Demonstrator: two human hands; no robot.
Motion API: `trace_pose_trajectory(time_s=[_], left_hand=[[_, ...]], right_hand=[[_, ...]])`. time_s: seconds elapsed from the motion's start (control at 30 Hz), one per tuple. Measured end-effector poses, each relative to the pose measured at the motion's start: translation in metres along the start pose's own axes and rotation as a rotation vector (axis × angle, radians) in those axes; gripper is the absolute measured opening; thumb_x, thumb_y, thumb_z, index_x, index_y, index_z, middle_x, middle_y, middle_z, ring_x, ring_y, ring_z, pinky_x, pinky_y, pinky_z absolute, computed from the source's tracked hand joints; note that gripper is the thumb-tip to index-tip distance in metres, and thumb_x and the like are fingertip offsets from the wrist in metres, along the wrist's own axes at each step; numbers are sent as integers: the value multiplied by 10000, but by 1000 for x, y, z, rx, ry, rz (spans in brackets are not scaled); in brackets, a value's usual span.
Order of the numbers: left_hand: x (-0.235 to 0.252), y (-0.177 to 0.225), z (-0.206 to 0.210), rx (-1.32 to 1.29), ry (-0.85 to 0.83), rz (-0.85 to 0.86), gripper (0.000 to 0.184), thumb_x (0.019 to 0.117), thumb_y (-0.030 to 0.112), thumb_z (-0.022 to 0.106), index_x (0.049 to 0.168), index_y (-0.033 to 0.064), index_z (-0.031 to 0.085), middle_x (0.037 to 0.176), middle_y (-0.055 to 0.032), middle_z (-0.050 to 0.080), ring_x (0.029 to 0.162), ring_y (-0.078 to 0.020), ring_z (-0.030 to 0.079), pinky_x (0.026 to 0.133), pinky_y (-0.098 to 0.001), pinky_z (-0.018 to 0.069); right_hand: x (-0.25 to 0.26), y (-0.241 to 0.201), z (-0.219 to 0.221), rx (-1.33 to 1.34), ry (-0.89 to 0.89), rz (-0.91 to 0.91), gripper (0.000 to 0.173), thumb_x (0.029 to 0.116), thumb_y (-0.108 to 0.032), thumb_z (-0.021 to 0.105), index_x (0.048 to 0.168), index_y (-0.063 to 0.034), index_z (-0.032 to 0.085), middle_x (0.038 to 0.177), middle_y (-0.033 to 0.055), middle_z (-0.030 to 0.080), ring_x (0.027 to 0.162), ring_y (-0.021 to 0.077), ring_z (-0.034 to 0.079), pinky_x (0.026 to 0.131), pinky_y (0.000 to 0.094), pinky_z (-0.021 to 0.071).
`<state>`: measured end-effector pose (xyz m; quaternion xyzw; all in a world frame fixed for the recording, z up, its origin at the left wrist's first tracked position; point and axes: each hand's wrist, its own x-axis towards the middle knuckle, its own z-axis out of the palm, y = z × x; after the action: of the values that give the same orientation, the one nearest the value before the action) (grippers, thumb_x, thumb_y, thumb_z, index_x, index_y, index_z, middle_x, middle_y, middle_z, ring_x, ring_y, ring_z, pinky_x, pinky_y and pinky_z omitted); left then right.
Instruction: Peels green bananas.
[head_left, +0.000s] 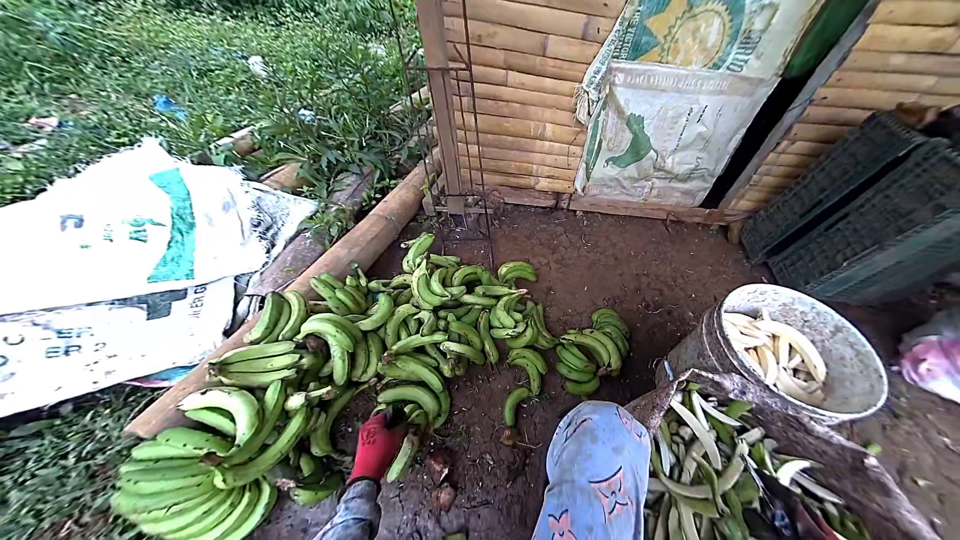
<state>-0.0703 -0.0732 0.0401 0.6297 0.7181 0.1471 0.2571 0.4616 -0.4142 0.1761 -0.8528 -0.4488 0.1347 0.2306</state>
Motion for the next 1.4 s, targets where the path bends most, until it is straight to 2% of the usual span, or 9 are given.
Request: trace_pose_trajectory(time_s=[0.1,0.2,0.33,0.5,0.77,1.0,1.17,1.27,1.4], left_hand=[[-11,-4,26,12,-11,-205,830,917,388,743,1537,-15,366,1463,-387,432,1325,-536,484,1082,-644,417],[-8,-6,58,-322,22,-332,869,998,340,659,1636,105,118,1447,-359,465,1232,-516,567,984,-661,480],[-10,15,56,-340,174,-265,456,1046,192,540,1428,-55,497,1418,-329,523,1372,-456,472,1162,-594,323],[-52,21,51,-483,209,-238,350,1032,194,560,1266,-57,626,1239,-314,629,1153,-443,617,1006,-627,458],[-125,163,-75,-693,151,489,337,925,131,597,1226,-20,612,1023,-23,692,771,-21,667,667,-243,598],[-190,325,-130,-525,77,1380,461,937,262,675,1308,-2,600,1123,-49,712,969,33,645,875,-165,536],[-236,402,-80,-595,-328,1368,527,882,170,726,1296,-108,556,1147,-94,695,1063,3,637,960,-189,513],[-260,436,-19,-556,-555,1348,564,903,139,704,1360,-127,506,1171,-170,688,1057,-104,675,962,-261,545],[-269,476,46,-464,-849,1226,539,934,155,695,1406,-5,490,1144,-92,689,973,-114,677,893,-292,562]], right_hand=[[-9,0,10,76,17,-44,617,933,-306,727,1461,-36,554,1388,237,615,1199,393,647,1027,588,490],[-15,-7,13,60,4,-55,597,916,-278,738,1451,-66,576,1383,229,622,1175,414,656,996,625,493],[-24,-11,10,69,35,-40,562,906,-273,740,1426,-108,609,1347,183,656,1099,382,689,930,626,526],[-35,-7,0,155,105,-3,563,886,-277,751,1405,-102,625,1305,150,684,1099,319,698,950,566,541],[-15,-75,-22,245,301,-316,705,799,-484,767,1386,-112,649,1367,100,667,1161,215,684,947,451,570],[-13,-210,-83,41,282,-731,1056,661,-589,846,1571,-232,446,1579,222,426,898,310,719,634,467,584],[-25,-180,-113,43,411,-462,877,625,-518,859,1360,-91,640,1344,227,623,832,322,723,618,502,576],[-30,-119,-94,247,507,-243,889,603,-488,882,1295,17,644,1314,281,607,1035,362,684,812,527,574],[-25,-49,-42,777,582,154,669,707,-250,868,1279,-2,626,1162,114,680,1013,144,654,888,333,553]])
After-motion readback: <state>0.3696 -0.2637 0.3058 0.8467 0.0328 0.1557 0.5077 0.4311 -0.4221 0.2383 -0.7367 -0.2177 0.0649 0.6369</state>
